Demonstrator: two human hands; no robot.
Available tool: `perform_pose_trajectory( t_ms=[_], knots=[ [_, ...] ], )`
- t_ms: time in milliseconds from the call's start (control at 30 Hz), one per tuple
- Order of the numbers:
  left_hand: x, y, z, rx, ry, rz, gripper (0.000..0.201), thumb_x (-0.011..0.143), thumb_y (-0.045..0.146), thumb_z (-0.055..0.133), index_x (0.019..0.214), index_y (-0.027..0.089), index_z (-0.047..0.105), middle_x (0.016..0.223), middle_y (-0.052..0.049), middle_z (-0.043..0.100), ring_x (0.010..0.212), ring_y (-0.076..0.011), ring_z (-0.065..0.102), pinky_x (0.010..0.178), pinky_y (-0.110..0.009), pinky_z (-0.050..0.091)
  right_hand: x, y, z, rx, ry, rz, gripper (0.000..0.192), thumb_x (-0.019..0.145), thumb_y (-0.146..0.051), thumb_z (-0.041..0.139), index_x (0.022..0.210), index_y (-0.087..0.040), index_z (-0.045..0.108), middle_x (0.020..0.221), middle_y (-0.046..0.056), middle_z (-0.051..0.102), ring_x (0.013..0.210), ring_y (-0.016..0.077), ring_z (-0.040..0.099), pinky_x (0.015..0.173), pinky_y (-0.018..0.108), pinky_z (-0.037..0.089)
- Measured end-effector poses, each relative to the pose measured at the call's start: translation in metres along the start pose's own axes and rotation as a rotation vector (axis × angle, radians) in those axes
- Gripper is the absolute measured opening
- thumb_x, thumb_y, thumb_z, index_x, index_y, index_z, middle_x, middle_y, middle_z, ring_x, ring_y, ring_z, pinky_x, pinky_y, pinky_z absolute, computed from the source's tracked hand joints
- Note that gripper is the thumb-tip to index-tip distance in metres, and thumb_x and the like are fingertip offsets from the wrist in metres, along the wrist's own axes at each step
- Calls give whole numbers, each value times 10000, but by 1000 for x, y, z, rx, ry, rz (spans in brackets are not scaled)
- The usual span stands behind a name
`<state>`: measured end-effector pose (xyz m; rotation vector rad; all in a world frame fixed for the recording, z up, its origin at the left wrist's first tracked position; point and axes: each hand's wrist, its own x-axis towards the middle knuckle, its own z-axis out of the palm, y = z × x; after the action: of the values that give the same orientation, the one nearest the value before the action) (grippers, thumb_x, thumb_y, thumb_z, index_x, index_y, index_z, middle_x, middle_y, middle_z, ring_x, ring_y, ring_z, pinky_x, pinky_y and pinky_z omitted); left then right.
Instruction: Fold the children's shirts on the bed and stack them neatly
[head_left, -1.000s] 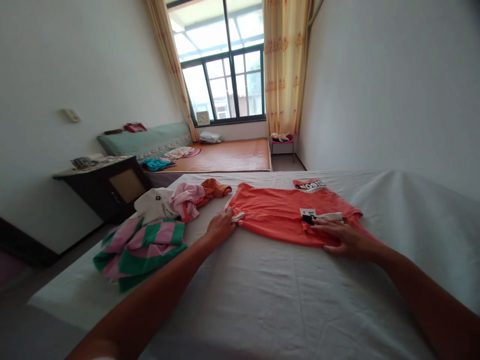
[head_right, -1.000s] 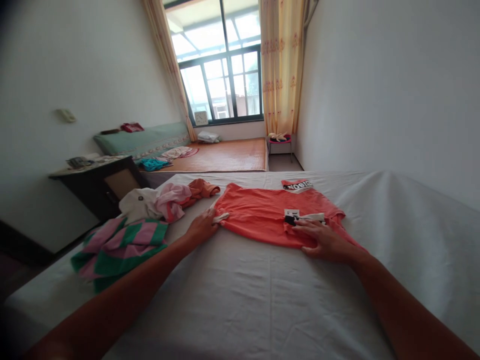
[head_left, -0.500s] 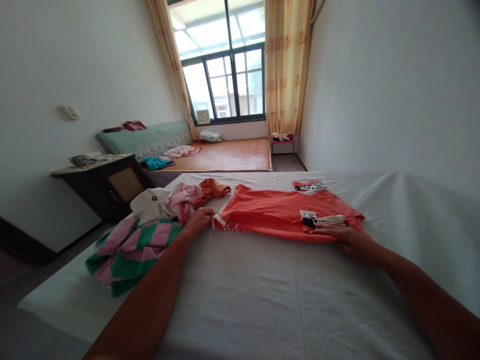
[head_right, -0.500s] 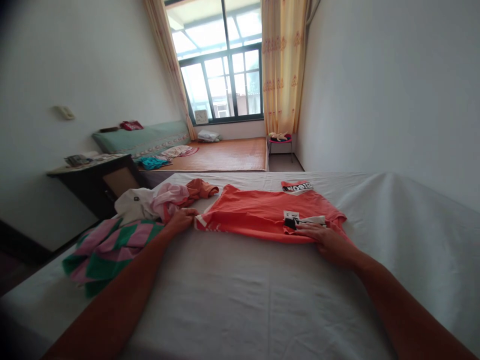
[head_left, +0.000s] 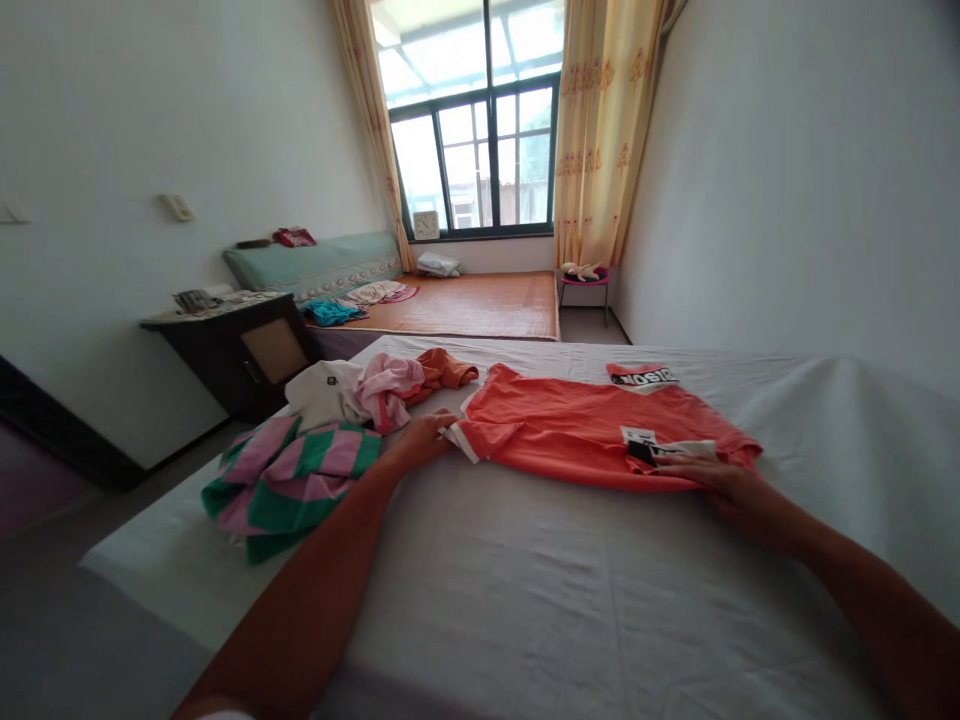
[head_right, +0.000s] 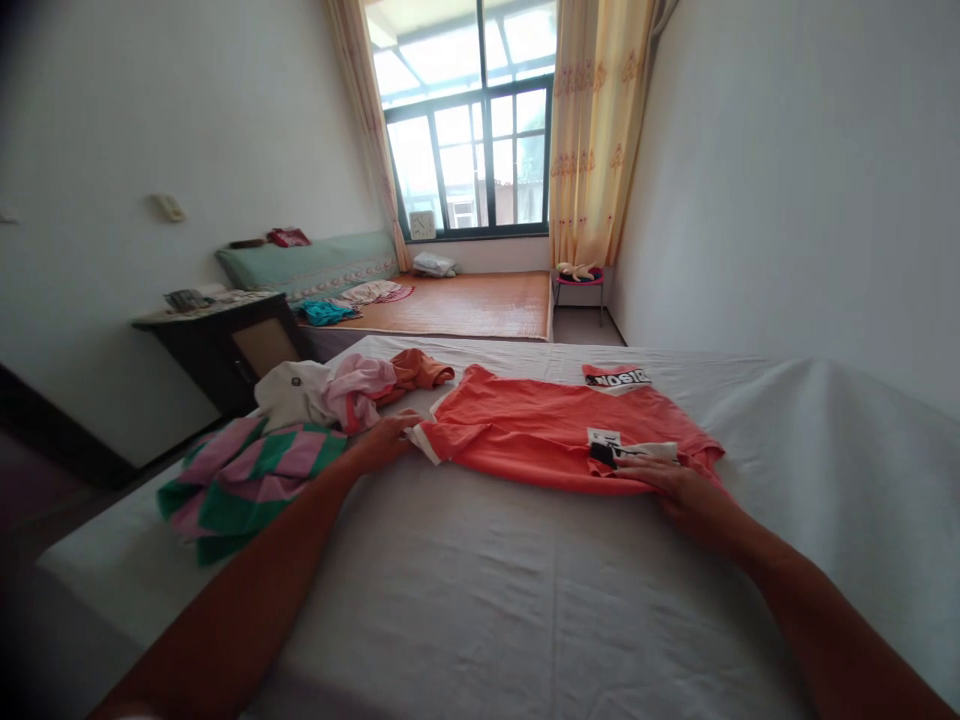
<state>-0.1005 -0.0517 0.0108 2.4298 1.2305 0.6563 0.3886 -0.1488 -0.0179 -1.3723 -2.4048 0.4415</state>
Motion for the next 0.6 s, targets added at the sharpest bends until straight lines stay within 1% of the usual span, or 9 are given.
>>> perform_pose_trajectory(
  t_ms=[67,133,200,300,367,433,500,533,600],
  knots=[
    [3,-8,-1,15,166,0,176,756,167,503,778,166,677,884,-44,631,823,-164,585,773,-263,459,0,2,0,0,16,5,497,797,-165,408,1240,-252,616,1303,48,579,1280,258,450,1093,471,330],
    [2,-20,-6,58,264,-44,209,709,100,462,617,167,637,824,-35,627,794,-155,582,781,-273,456,-1,4,0,4,24,-1,493,800,-163,401,1232,-254,622,1302,46,580,1277,257,453,1091,472,331],
    [-2,-30,-12,117,294,-116,233,655,57,441,508,170,583,773,-28,621,769,-151,578,798,-289,453,-1,4,0,3,16,-2,507,784,-149,406,1225,-269,626,1317,33,567,1288,258,440,1099,475,316],
    [-7,-27,-18,76,310,-138,232,673,63,446,608,174,640,803,-29,634,821,-163,584,810,-299,456,-2,3,1,1,-8,11,527,764,-139,420,1227,-290,623,1341,16,544,1304,260,417,1110,483,289],
    [-9,-9,-21,-82,182,-43,212,750,126,480,769,173,686,877,-41,649,871,-169,594,791,-281,467,-2,2,1,6,-17,17,532,762,-140,425,1236,-287,615,1349,20,536,1308,261,411,1115,484,278],
    [-10,15,-24,-232,-119,86,178,787,233,567,887,173,703,948,-58,663,908,-178,604,788,-262,469,-2,2,0,11,-19,19,536,759,-141,428,1245,-279,609,1357,26,529,1313,263,404,1118,484,269],
    [-10,33,-24,-279,-391,177,236,731,319,686,922,184,714,994,-66,671,938,-193,603,827,-260,455,-2,1,0,17,-21,25,532,760,-150,435,1246,-279,608,1362,26,524,1316,266,399,1117,485,269],
    [-9,39,-23,-278,-432,183,262,712,350,710,915,185,717,994,-66,675,933,-195,603,835,-259,448,-2,1,-1,20,-23,28,529,761,-156,437,1246,-282,608,1364,24,522,1317,266,397,1117,485,270],
    [-6,39,-19,-270,-285,92,292,756,425,654,892,172,709,940,-62,679,863,-181,605,784,-254,452,-2,0,-1,23,-29,29,521,763,-165,443,1240,-289,612,1364,20,522,1318,268,397,1117,483,271]
  ],
)
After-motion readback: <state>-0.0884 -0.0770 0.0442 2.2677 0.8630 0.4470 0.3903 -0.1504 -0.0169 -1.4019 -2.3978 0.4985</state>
